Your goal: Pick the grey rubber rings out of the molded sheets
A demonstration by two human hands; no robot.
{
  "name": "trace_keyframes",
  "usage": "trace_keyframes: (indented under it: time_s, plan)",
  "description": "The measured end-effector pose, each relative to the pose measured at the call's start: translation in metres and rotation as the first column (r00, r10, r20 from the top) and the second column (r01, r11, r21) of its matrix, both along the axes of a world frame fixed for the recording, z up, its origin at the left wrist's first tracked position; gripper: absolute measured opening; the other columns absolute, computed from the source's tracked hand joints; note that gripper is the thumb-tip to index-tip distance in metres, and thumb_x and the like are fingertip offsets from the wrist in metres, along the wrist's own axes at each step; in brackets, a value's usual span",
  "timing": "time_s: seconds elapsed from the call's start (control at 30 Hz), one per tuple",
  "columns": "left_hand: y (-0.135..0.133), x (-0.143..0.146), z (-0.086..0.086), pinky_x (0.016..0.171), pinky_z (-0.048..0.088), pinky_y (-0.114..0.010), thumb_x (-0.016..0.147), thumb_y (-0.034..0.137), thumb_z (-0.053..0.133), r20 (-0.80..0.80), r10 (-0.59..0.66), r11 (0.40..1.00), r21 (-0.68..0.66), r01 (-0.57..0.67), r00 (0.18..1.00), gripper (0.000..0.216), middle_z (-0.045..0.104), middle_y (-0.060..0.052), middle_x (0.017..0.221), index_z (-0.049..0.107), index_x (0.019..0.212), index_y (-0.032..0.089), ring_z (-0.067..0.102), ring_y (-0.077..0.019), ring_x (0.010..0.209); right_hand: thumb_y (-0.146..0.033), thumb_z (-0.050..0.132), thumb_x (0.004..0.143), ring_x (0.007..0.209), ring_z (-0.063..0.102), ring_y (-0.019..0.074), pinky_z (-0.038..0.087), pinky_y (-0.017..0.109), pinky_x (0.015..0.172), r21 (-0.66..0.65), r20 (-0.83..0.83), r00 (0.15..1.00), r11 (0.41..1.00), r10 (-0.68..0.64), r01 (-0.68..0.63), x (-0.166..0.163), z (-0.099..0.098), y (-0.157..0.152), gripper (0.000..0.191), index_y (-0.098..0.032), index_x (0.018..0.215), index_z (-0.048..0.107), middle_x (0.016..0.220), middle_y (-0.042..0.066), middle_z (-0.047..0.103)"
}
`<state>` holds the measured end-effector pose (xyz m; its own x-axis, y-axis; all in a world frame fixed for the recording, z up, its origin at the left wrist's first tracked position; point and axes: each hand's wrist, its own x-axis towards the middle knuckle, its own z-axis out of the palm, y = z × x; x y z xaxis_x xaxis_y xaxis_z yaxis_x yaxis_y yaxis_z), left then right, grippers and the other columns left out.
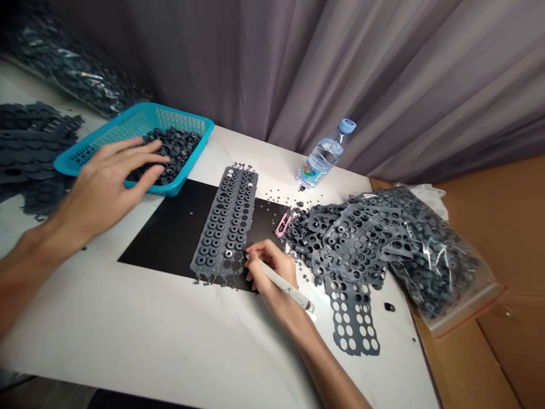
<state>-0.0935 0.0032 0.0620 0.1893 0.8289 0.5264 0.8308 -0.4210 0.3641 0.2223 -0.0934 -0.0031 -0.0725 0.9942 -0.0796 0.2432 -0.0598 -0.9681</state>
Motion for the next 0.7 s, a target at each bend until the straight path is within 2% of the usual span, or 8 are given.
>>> trace_keyframes:
  time_s: [0.1,0.2,0.27,0.33,0.43,0.57,0.7]
  plan:
    - [-0.017,0.029,-0.01,0.117,0.04,-0.041,0.108,0.034,0.058,0.024,-0.225,0.974,-0.013,0.226,0.974,0.021,0.071,-0.003,0.122,0.072,0.113,0.019,0.058,-0.0223,0.122,-0.037,0.063,0.101,0.056,0.062,0.0126,0.048,0.021,0.048,-0.028,-0.041,0.997,0.998,0.061,-0.062,-0.004,0.003,-0.003,0.018,-0.02,0.1,0.069,0.076,0.001,0.069]
    - [-0.036,0.058,-0.023,0.103,0.047,-0.034,0.105,0.032,0.062,0.088,-0.464,0.859,-0.198,0.472,0.882,0.014,0.07,-0.002,0.112,0.07,0.111,0.023,0.059,-0.0206,0.113,-0.033,0.064,0.1,0.058,0.063,0.0126,0.051,0.021,0.052,-0.046,-0.047,0.994,0.994,0.101,-0.103,-0.009,0.004,-0.004,0.014,-0.02,0.098,0.069,0.074,0.0,0.069]
    - [-0.044,0.067,-0.031,0.101,0.046,-0.031,0.104,0.027,0.063,0.13,-0.534,0.781,-0.304,0.546,0.835,0.01,0.069,-0.001,0.112,0.068,0.111,0.023,0.058,-0.0195,0.114,-0.031,0.064,0.1,0.057,0.063,0.0127,0.052,0.022,0.052,-0.045,-0.048,0.994,0.994,0.1,-0.102,-0.011,0.004,-0.005,0.013,-0.02,0.096,0.069,0.073,-0.001,0.068]
    - [-0.048,0.07,-0.035,0.101,0.045,-0.03,0.103,0.022,0.064,0.154,-0.554,0.74,-0.359,0.569,0.818,0.009,0.068,-0.001,0.112,0.068,0.11,0.022,0.057,-0.0186,0.114,-0.03,0.064,0.099,0.057,0.063,0.0129,0.052,0.022,0.051,-0.045,-0.072,0.994,0.995,0.086,-0.09,-0.011,0.003,-0.005,0.012,-0.02,0.096,0.068,0.073,-0.001,0.068]
    - [-0.047,0.069,-0.036,0.099,0.044,-0.03,0.102,0.02,0.064,0.164,-0.559,0.724,-0.382,0.575,0.813,0.007,0.068,0.0,0.109,0.068,0.108,0.021,0.058,-0.0184,0.112,-0.032,0.064,0.099,0.056,0.062,0.0129,0.053,0.022,0.05,-0.049,-0.102,0.991,0.995,0.081,-0.087,-0.011,0.003,-0.006,0.012,-0.02,0.096,0.068,0.075,-0.001,0.069]
    - [-0.047,0.07,-0.035,0.099,0.044,-0.032,0.103,0.02,0.062,0.117,-0.574,0.732,-0.37,0.572,0.81,0.008,0.068,-0.001,0.108,0.069,0.107,0.021,0.059,-0.0188,0.108,-0.037,0.065,0.101,0.057,0.063,0.0132,0.053,0.023,0.051,-0.055,-0.096,0.991,0.994,0.091,-0.096,-0.011,0.003,-0.005,0.017,-0.02,0.097,0.068,0.074,-0.001,0.069]
    - [-0.048,0.073,-0.039,0.1,0.042,-0.038,0.107,0.027,0.059,-0.009,-0.599,0.759,-0.324,0.565,0.8,0.014,0.068,-0.002,0.112,0.068,0.116,0.021,0.059,-0.0212,0.108,-0.037,0.065,0.101,0.058,0.063,0.0133,0.053,0.023,0.053,-0.048,-0.065,0.993,0.994,0.098,-0.102,-0.011,0.002,-0.005,0.018,-0.02,0.097,0.068,0.077,0.0,0.07]
